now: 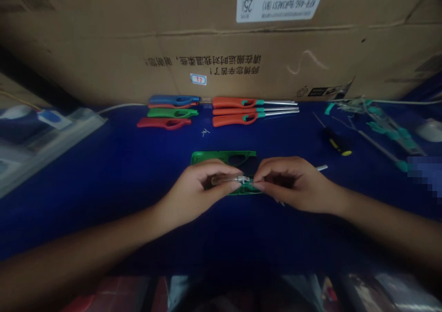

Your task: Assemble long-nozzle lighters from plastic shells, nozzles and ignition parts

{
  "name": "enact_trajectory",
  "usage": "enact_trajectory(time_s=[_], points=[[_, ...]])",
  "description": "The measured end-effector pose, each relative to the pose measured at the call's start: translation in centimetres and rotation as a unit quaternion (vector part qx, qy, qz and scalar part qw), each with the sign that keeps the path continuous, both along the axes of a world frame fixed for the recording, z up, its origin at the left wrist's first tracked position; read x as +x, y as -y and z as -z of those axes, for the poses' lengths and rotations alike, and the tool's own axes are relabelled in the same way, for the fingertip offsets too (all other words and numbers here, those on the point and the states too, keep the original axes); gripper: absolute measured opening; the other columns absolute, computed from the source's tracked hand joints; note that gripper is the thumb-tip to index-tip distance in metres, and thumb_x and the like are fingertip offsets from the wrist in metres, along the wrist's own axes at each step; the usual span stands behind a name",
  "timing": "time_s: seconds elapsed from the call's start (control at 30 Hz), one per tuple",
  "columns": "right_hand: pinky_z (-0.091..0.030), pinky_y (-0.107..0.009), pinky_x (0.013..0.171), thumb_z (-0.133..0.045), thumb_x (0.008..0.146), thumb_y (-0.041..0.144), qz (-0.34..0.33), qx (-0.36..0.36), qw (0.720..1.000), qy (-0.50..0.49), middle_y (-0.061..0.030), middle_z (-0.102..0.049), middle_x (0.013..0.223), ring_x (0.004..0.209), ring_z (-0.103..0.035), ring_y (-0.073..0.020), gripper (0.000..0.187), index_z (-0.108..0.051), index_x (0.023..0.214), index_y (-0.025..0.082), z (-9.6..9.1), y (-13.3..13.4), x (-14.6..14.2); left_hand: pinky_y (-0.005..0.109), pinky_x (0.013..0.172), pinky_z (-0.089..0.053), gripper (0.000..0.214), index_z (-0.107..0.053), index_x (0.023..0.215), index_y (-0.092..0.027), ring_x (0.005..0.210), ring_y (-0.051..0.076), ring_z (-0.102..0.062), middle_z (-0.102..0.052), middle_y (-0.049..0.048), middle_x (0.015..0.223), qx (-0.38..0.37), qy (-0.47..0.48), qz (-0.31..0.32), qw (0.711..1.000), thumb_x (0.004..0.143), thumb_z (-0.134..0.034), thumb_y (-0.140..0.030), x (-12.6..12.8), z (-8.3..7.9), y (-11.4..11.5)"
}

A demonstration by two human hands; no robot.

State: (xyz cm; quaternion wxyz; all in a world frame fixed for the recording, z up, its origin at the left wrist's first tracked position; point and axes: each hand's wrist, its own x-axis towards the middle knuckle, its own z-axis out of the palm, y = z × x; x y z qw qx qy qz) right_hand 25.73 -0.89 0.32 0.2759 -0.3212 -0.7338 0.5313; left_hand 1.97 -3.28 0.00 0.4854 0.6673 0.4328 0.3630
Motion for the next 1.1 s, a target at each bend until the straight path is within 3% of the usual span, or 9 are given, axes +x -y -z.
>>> enact_trajectory(time_s=[0.2,0.63,1.1], points=[[-0.044,-0.017,0.044,-0.065,0.093,0.030,0.005,0.001,1.000,0.010,-0.0015,-0.063,0.076,0.051,-0.055,-0.0056,0.017,-0.068,0.092,0.014,0.07,0.00,-0.09,0.024,0.071,-0.051,0.016,-0.076,0.102,-0.016,0.079,0.014,-0.067,-0.072,0.0046,0.092,0.046,-0.040,0.031,0.998,0.088,-0.071,-0.021,-0.11,-0.03,0.11],[-0.040,-0.019,0.049,-0.064,0.092,0.022,-0.029,0.079,0.996,0.021,-0.0019,-0.062,0.077,0.056,-0.051,-0.0062,0.011,-0.070,0.088,0.013,-0.21,-0.01,0.15,0.024,0.070,-0.052,0.016,-0.076,0.102,-0.016,0.080,0.014,-0.068,-0.075,0.0058,0.096,0.032,-0.040,0.013,0.999,0.087,-0.071,-0.021,-0.19,0.14,0.02],[-0.039,-0.019,0.048,-0.064,0.093,0.028,0.001,0.044,0.999,0.029,-0.0015,-0.062,0.075,0.055,-0.051,-0.0064,0.016,-0.069,0.087,0.014,-0.17,0.01,-0.16,0.024,0.065,-0.050,0.017,-0.076,0.101,-0.016,0.073,0.013,-0.064,-0.072,0.0054,0.089,0.047,-0.051,0.028,0.997,0.087,-0.073,-0.024,-0.20,0.17,0.02]])
